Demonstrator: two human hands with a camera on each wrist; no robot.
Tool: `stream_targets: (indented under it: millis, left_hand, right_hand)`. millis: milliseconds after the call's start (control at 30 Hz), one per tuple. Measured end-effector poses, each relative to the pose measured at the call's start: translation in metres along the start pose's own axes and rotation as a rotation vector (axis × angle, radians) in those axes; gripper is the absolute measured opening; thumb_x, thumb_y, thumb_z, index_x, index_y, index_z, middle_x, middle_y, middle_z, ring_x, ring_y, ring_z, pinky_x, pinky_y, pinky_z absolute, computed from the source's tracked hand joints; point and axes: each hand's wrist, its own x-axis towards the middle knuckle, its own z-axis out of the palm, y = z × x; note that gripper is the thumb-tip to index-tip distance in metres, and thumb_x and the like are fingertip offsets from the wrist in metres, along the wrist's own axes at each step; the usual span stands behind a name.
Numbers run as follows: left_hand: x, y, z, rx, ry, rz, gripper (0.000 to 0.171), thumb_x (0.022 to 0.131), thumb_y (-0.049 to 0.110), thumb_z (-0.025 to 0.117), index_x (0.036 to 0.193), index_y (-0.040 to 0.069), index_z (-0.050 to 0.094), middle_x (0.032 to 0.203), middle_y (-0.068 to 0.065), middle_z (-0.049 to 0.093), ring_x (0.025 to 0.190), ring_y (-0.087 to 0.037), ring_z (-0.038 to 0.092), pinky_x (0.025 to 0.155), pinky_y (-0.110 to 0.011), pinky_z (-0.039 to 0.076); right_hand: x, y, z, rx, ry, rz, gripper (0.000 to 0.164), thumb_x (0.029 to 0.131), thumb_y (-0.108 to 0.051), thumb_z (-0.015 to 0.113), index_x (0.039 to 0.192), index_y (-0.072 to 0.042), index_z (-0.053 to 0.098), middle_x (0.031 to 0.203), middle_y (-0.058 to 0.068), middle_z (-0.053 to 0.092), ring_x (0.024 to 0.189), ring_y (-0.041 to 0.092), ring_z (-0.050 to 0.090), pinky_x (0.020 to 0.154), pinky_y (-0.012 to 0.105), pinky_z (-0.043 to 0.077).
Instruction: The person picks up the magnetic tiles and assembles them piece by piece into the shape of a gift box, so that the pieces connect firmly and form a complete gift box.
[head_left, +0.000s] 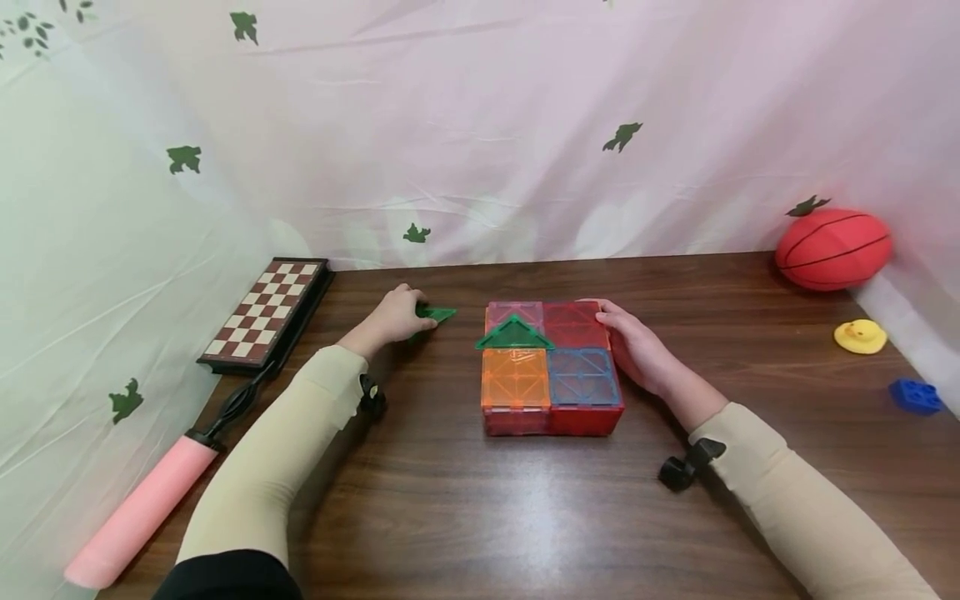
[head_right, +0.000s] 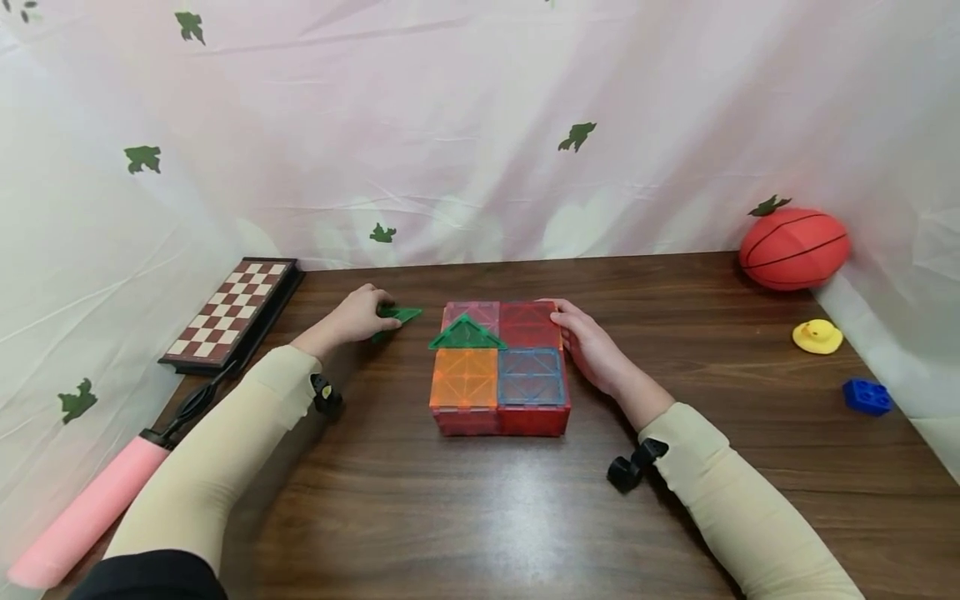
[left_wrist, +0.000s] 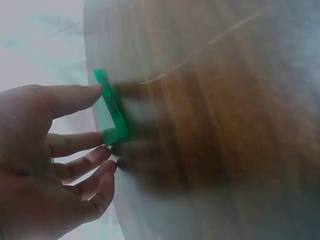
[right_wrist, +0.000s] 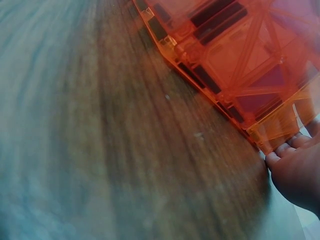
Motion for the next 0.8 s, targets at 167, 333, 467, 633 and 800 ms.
stream_targets:
  millis: [167,333,467,633,800]
  left_hand:
    - [0.004,-0.003,-0.002,-0.07,-0.009,-0.031,0.045,0.096,0.024,0.072,0.126,-0.007,0.06,0.124,-0.024,0.055,0.108,-0.036,0.054,0.095,-0.048,0.046]
    - [0.0,0.002,0.001,-0.115,0.038,-0.05,0.037,0.095,0.018,0.074,0.12,0.001,0.053,0.116,-0.023,0.061,0.099,-0.034,0.057,0.086,-0.046,0.048]
    - [-0.006,0.013,-0.004,-0.149,0.128,-0.028,0.029,0.096,0.007,0.07,0.121,0.001,0.056,0.118,-0.022,0.064,0.103,-0.034,0.061,0.085,-0.046,0.05]
    - [-0.014,0.041,-0.026,-0.241,0.242,0.051,0.019,0.096,0.006,0.07,0.112,0.001,0.063,0.107,-0.016,0.067,0.101,-0.03,0.063,0.086,-0.043,0.051]
    - [-0.02,0.09,-0.054,-0.302,0.238,0.225,0.016,0.094,0.01,0.074,0.103,0.001,0.064,0.1,-0.012,0.069,0.095,-0.024,0.066,0.085,-0.037,0.053]
  right_hand:
    - [0.001,0.0,0.001,-0.012,0.016,0.002,0.038,0.111,-0.032,0.036,0.143,-0.012,0.044,0.129,0.001,0.061,0.12,0.017,0.056,0.102,0.029,0.043]
    - [0.001,0.001,0.001,-0.02,0.018,0.011,0.039,0.111,-0.032,0.036,0.144,-0.011,0.043,0.129,0.001,0.061,0.122,0.017,0.055,0.103,0.029,0.042]
    - [0.001,0.002,0.002,-0.004,0.014,0.008,0.038,0.111,-0.031,0.036,0.143,-0.011,0.044,0.128,0.0,0.062,0.12,0.016,0.056,0.102,0.029,0.043]
    - [0.001,0.002,0.002,0.001,0.017,0.005,0.036,0.111,-0.031,0.037,0.141,-0.012,0.045,0.127,0.0,0.062,0.119,0.016,0.056,0.101,0.029,0.044]
    - [0.0,0.001,0.001,-0.005,0.023,0.006,0.036,0.111,-0.031,0.036,0.141,-0.013,0.045,0.127,-0.001,0.062,0.119,0.016,0.056,0.101,0.029,0.043]
